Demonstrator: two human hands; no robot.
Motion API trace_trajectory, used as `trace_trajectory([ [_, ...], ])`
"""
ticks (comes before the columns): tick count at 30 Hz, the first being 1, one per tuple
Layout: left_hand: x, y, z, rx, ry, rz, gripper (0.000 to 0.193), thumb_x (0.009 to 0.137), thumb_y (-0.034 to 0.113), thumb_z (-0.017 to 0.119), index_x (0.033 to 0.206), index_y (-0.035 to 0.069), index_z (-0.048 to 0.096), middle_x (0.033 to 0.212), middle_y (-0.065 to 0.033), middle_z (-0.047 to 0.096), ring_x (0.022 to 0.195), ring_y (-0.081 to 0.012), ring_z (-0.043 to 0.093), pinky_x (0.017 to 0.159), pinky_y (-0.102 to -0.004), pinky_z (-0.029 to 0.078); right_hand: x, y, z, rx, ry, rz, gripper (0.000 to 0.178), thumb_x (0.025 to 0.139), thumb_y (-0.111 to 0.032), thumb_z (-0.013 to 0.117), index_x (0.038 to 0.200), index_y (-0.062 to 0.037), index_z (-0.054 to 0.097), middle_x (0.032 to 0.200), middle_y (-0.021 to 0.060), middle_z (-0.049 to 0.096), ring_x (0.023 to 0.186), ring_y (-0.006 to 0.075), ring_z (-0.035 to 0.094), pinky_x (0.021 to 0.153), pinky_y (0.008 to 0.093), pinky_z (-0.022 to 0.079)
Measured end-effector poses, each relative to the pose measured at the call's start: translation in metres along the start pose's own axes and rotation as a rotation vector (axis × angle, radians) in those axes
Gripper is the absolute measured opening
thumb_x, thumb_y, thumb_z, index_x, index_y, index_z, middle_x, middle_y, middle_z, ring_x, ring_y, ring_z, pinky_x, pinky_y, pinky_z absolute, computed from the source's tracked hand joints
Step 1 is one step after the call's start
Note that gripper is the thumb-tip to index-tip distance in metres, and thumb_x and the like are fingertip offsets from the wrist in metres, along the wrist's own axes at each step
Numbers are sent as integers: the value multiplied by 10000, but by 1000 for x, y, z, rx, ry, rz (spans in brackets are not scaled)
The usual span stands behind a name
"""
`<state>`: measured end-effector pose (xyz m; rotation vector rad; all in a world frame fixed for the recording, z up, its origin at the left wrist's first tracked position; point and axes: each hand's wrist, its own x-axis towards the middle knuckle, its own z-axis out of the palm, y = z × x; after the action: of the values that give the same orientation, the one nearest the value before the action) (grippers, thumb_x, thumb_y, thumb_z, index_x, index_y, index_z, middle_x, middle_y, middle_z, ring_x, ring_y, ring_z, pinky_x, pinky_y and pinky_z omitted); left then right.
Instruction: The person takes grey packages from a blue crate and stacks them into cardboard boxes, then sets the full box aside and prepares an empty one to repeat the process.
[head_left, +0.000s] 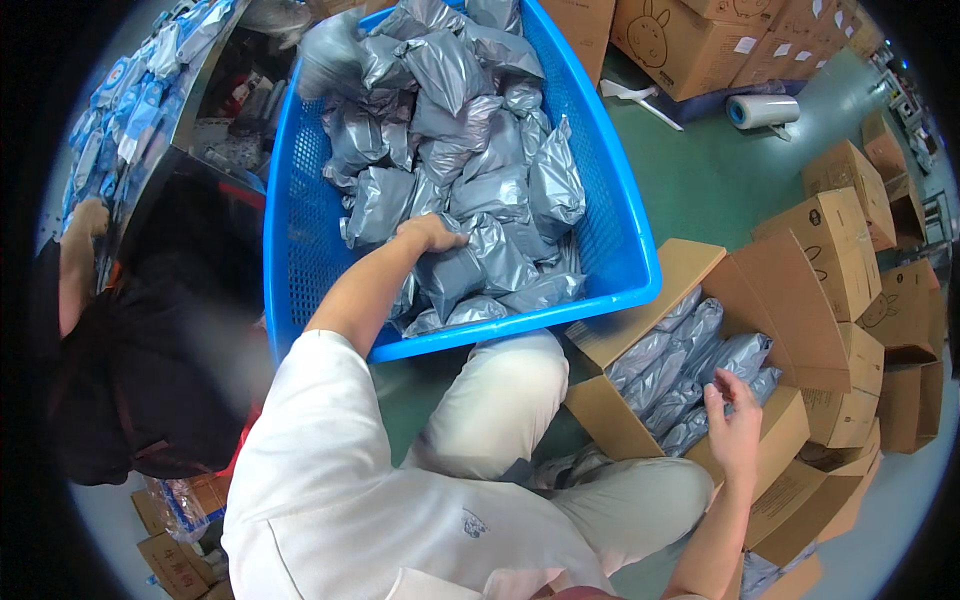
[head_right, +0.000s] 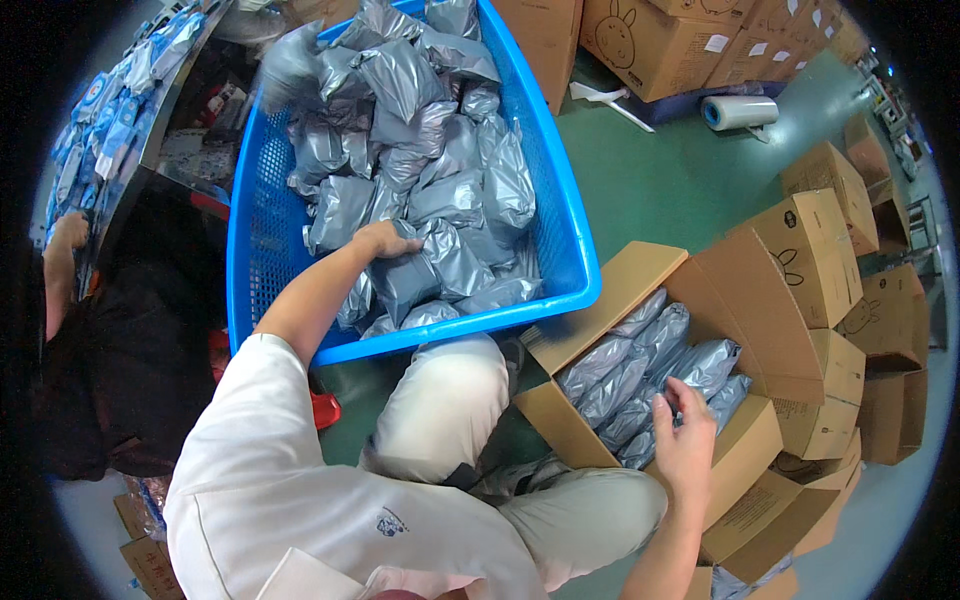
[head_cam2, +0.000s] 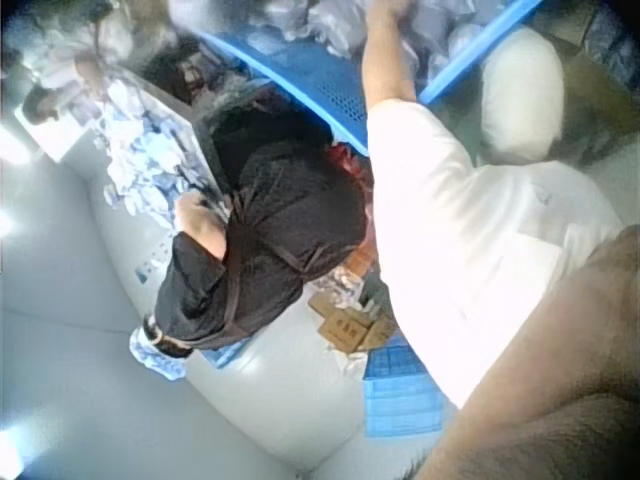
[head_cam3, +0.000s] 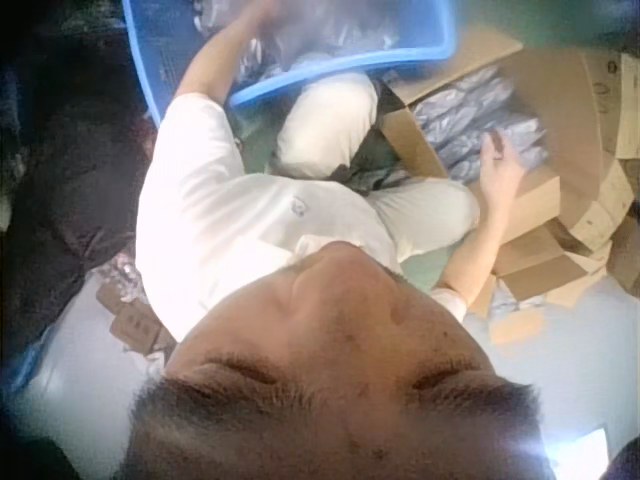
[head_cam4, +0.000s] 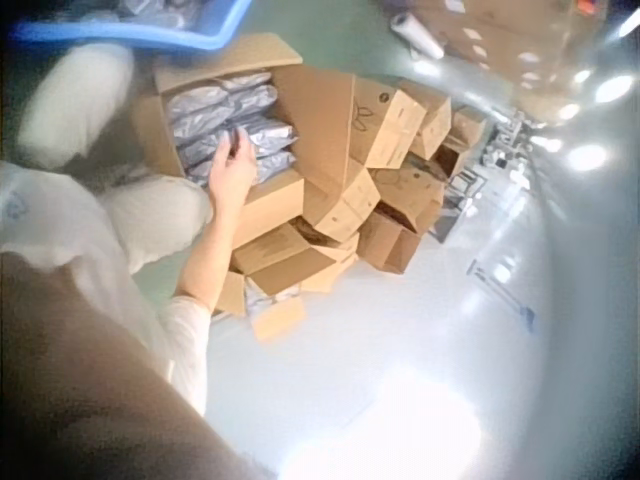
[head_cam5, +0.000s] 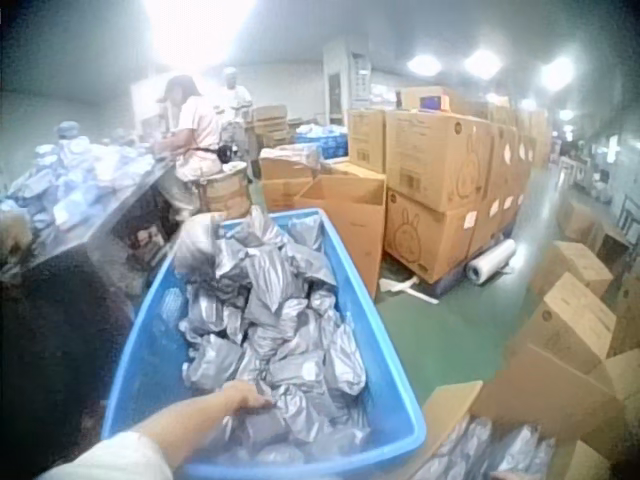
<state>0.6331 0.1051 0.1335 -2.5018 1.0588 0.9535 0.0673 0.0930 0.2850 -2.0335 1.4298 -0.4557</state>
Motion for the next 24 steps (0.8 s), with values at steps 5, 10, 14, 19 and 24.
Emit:
trace_trajectory([
  [5, -18, 10, -21, -169, -49, 173, 1015, 651, 659, 791, 1287, -104, 586, 1317, -289, 601, 1197, -385, 616, 1009, -418, 496, 4, -20, 11, 3, -32, -54, 276, 924, -124, 671, 1145, 41, 649, 1021, 178, 685, 899, 273, 677, 833, 352, 532],
  [10, -81, 49, -13, 12, 168, 481, 927, 638, 435, 855, 1375, -17, 524, 1242, -267, 641, 1175, -389, 614, 1002, -435, 491, 22, -60, 23, 33, -78, -213, 292, 911, -118, 684, 1161, 27, 647, 1052, 196, 685, 938, 307, 687, 846, 353, 534],
  [14, -144, 27, -70, -502, 297, 891, 774, 672, 358, 850, 1323, 30, 591, 1148, -166, 699, 1064, -274, 667, 928, -376, 516, 35, -98, 36, 177, -129, -342, 700, 842, -201, 779, 1417, 20, 447, 1294, 247, 581, 1188, 383, 587, 1007, 405, 471],
  [19, -275, 75, -158, -1040, 51, 974, 609, 880, 289, 749, 1377, 3, 546, 1213, -70, 656, 1078, -151, 620, 969, -314, 489, 71, -200, 45, 24, 122, -723, 1210, 624, -333, 918, 1565, -47, 213, 1506, 281, 333, 1352, 479, 389, 1129, 500, 339],
  [24, -211, 52, -161, -1087, -193, 1080, 719, 1019, 617, 389, 1453, 53, 494, 1377, -162, 586, 1271, -232, 574, 1092, -395, 428, 95, -167, 38, 508, 134, -495, 1027, 685, -178, 861, 1540, -62, 305, 1423, 194, 478, 1278, 297, 514, 1061, 418, 431],
])
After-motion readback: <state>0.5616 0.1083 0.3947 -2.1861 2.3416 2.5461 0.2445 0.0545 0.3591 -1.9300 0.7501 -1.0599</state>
